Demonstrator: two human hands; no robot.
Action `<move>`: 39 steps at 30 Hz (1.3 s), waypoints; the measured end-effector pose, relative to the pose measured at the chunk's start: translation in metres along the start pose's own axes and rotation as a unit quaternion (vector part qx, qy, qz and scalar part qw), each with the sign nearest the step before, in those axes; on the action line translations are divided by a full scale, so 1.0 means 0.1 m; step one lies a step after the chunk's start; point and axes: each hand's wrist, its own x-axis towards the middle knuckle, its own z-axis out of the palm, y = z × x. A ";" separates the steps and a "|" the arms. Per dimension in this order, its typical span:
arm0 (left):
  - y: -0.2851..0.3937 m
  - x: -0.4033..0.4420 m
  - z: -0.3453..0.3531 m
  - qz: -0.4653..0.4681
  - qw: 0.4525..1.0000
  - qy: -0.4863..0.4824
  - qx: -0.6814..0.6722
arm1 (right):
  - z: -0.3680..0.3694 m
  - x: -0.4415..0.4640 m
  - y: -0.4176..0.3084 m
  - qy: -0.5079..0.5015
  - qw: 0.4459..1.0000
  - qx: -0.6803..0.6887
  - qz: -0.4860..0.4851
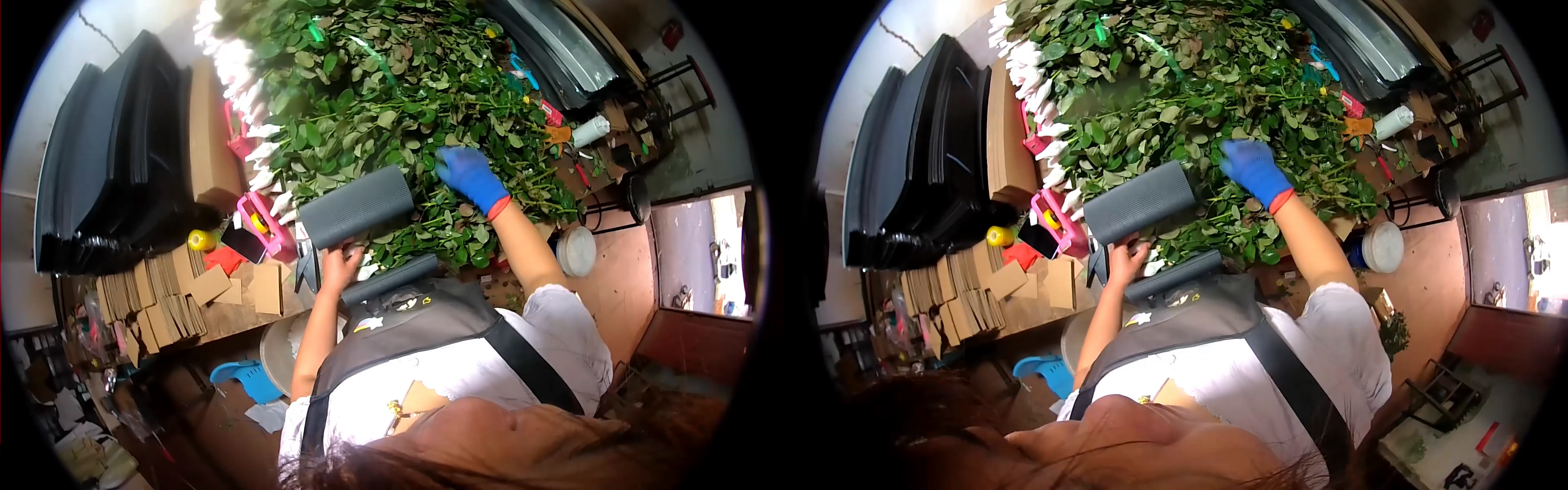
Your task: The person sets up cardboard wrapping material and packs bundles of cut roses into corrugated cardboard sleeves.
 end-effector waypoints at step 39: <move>0.25 0.06 -0.11 -0.041 0.997 -0.055 -0.047 | -0.16 -0.78 -1.60 -0.154 0.961 0.065 -0.221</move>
